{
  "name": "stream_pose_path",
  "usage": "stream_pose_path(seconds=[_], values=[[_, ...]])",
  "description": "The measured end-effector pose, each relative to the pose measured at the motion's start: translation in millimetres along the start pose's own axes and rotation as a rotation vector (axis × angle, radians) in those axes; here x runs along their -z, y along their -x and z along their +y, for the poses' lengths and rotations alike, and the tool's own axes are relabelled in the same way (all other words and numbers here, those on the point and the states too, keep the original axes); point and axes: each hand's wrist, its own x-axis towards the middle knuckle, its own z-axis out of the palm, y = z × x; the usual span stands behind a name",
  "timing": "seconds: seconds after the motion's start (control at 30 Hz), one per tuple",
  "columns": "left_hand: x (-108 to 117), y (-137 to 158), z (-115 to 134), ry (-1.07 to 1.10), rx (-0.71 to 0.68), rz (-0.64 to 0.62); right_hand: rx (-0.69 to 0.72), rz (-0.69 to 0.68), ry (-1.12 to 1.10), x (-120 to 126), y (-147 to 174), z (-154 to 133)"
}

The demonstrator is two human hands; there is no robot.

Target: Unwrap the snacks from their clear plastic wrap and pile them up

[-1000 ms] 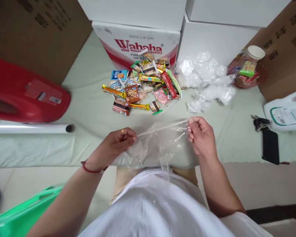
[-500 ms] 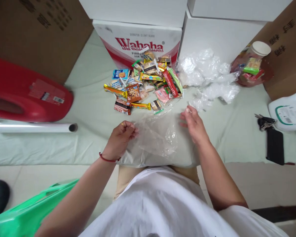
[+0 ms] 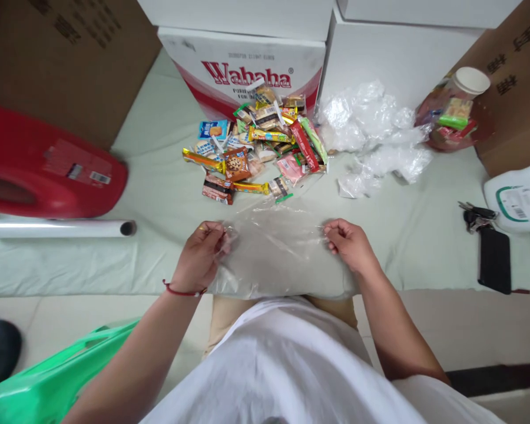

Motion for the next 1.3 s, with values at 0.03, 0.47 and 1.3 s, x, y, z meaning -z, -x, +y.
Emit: stream_pose_path(seconds=[0.03,0.47,1.3], values=[[4,0,0,-0.013,-0.008,0.002,-0.002,-0.016,0.021,6,-2,-1],[45,-13,9,-0.328,-0.107,-0.180,-0.023,-0.375,0.361,63,-58,-24],[33,20,-22,-0.459,0.155,-0.242,0.989,-0.547,0.958,6,68,58]])
